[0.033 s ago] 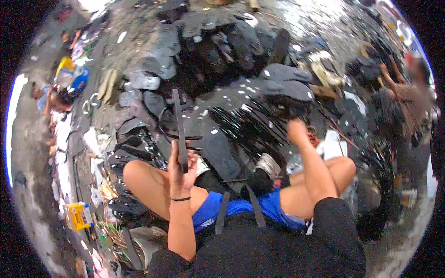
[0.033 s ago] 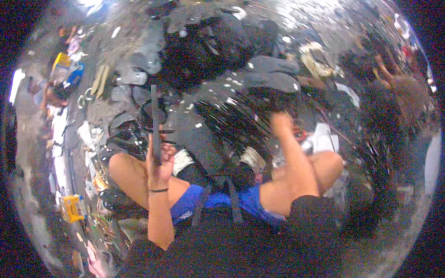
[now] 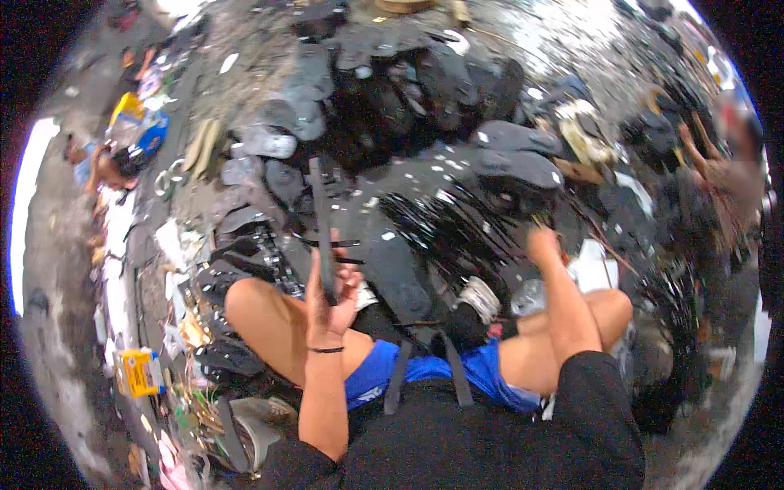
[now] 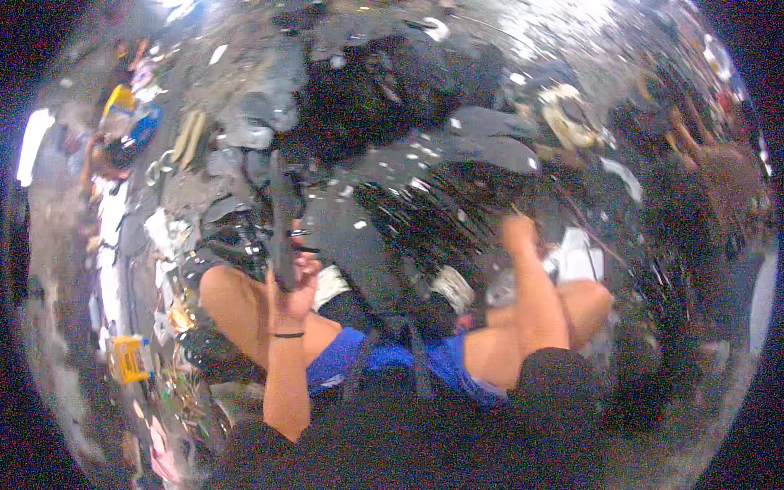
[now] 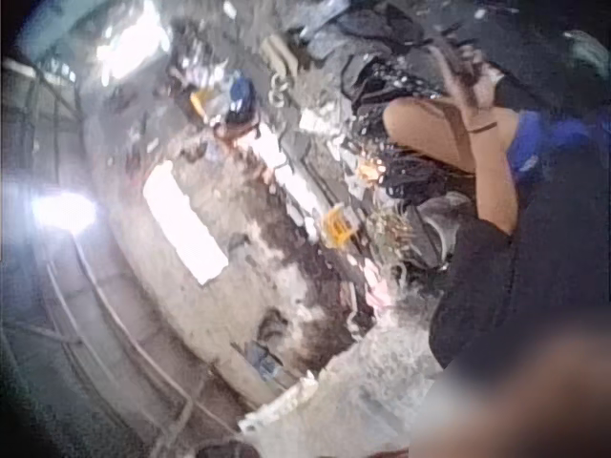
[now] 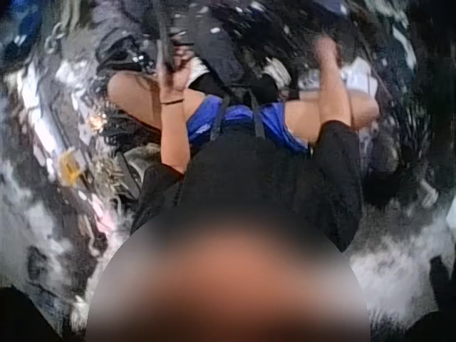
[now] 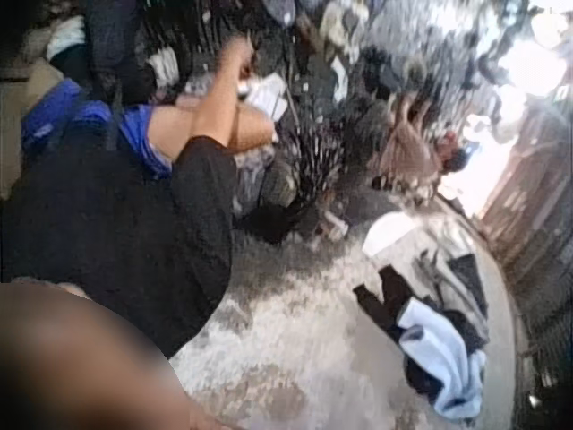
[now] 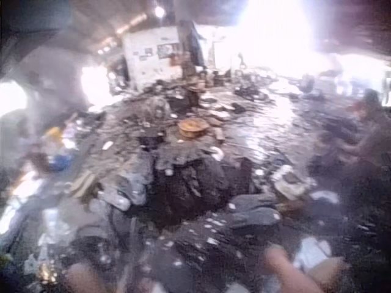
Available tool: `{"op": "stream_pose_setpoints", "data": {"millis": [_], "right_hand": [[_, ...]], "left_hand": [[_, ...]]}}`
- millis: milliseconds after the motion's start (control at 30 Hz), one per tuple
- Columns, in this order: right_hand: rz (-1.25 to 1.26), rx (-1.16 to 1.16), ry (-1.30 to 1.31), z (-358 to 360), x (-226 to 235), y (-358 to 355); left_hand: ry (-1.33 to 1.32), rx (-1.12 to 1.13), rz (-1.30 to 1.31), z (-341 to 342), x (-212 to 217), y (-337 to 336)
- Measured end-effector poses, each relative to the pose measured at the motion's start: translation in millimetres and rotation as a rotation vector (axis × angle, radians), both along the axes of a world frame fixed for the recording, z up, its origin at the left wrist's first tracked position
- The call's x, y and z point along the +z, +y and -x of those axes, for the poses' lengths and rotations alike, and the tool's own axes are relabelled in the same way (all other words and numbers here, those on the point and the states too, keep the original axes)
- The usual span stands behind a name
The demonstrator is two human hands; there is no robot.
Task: The person sits on the floor and assembles flip-flops by inserting black straps into the holes of black soles. They repeatedly pick up a sole and a strap, thread the strap through the sole, and place the finished flip-flop aside.
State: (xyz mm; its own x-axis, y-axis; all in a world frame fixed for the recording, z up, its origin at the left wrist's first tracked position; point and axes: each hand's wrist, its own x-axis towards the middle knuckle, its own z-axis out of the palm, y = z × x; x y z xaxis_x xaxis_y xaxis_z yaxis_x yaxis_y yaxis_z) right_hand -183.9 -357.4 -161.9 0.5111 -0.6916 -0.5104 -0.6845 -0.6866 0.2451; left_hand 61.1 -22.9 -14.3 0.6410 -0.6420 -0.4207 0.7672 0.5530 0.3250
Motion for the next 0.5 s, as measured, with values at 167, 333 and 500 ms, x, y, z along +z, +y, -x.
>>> {"op": "stream_pose_setpoints", "data": {"millis": [167,333,500], "right_hand": [[0.247,-0.025,-0.335,82.3,-103.5,-40.7],[0.012,0.094,-0.081,71.2,-34.9,-39.4],[-0.264,0.003,0.073,72.2,102.4,-17.7]], "left_hand": [[0.036,-0.119,0.277,0.1,-20.8,-8.5],[0.059,-0.116,0.284,3.8,-32.7,-24.4],[-0.047,-0.128,0.055,18.6,-38.0,-42.4]]}}
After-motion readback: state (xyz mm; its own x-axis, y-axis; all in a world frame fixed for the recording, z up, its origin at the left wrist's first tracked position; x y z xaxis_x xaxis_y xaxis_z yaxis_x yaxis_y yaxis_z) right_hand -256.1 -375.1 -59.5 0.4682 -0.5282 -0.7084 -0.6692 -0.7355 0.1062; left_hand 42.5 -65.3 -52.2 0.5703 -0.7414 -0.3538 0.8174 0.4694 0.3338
